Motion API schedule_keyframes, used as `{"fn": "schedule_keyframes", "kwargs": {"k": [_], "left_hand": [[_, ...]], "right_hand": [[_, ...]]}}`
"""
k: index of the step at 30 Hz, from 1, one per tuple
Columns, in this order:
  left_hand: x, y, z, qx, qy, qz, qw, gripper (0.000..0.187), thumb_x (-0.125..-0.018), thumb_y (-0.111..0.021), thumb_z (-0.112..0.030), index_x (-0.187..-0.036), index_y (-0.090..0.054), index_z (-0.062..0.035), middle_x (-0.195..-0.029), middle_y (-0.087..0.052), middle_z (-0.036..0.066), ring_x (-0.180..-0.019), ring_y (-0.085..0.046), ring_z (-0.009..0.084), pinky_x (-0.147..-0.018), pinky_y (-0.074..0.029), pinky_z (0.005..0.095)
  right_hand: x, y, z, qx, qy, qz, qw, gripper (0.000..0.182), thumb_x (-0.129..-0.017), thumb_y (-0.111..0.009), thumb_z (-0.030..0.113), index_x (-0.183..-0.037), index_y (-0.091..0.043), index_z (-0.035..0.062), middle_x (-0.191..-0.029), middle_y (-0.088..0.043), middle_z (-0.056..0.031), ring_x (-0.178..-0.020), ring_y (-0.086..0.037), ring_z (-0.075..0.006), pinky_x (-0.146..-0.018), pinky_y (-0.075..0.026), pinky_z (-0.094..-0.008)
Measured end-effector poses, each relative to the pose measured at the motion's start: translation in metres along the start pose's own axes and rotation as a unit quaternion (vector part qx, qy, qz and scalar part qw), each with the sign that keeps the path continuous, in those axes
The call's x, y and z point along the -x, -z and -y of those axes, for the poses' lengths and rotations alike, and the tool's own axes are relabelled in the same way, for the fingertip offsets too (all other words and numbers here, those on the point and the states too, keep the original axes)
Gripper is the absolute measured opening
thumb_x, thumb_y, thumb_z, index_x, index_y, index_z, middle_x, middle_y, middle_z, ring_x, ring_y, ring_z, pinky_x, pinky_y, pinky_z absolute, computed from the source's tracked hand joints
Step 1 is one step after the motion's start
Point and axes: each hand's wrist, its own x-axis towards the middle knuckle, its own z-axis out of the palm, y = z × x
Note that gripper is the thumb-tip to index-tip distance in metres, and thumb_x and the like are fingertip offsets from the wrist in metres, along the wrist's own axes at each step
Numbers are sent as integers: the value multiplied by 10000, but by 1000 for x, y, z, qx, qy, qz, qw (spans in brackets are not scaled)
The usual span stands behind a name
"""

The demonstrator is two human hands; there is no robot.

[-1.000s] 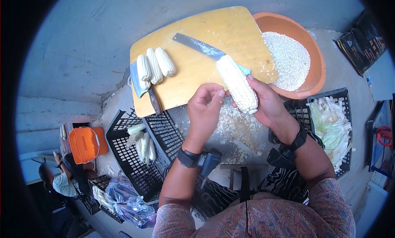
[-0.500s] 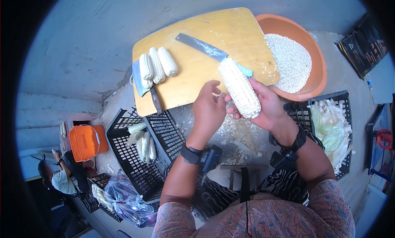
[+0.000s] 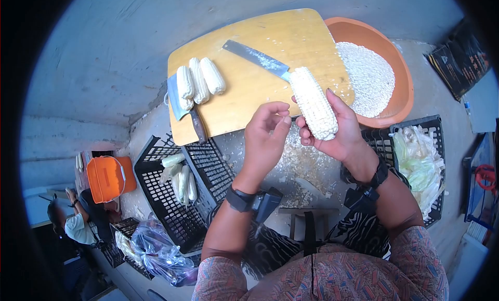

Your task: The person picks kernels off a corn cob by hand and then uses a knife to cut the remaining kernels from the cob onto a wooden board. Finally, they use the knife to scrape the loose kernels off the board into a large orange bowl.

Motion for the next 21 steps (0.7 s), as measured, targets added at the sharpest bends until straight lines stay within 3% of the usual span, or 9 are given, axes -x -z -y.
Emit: {"fn": "schedule_keyframes", "kwargs": {"k": [6, 13, 16, 19, 21], "left_hand": [[1, 1, 1, 29, -12, 7, 999, 129, -838, -583, -37, -964, -572, -10, -830, -579, 12, -733, -536, 57, -661, -444, 207], [1, 4, -10, 48, 31, 0, 998, 84, -864, -555, -42, -932, -571, 5, -765, -577, -3, -688, -525, 49, -620, -439, 201], [1, 6, -7, 61, 35, 1, 998, 93, -867, -553, -45, -946, -563, 3, -772, -571, -1, -675, -521, 51, -616, -441, 200], [0, 3, -3, 99, 31, 14, 994, 153, -871, -552, -52, -1015, -533, -3, -827, -566, 10, -697, -532, 63, -628, -454, 204], [0, -1, -1, 133, 34, 24, 990, 199, -874, -551, -58, -1062, -512, -6, -867, -563, 19, -728, -542, 72, -637, -461, 206]], "right_hand": [[2, -7, -2, 10, -18, 10, 1000, 652, -922, -235, 555, -1302, -396, 50, -787, -594, -146, -539, -537, -197, -505, -419, -299], [2, -9, -2, 13, -21, 22, 999, 676, -913, -236, 577, -1317, -371, 52, -767, -586, -148, -508, -527, -185, -495, -406, -297], [-1, -9, -5, 20, -10, 11, 1000, 636, -932, -223, 543, -1319, -367, 59, -787, -588, -146, -546, -542, -186, -500, -414, -290], [-6, -10, -15, 113, 74, -41, 990, 558, -960, -229, 473, -1314, -374, 67, -882, -591, -125, -664, -561, -159, -533, -433, -275], [-9, -9, -20, 258, 149, -82, 951, 507, -979, -238, 406, -1333, -351, 61, -1011, -574, -99, -818, -560, -124, -590, -452, -248]]}}
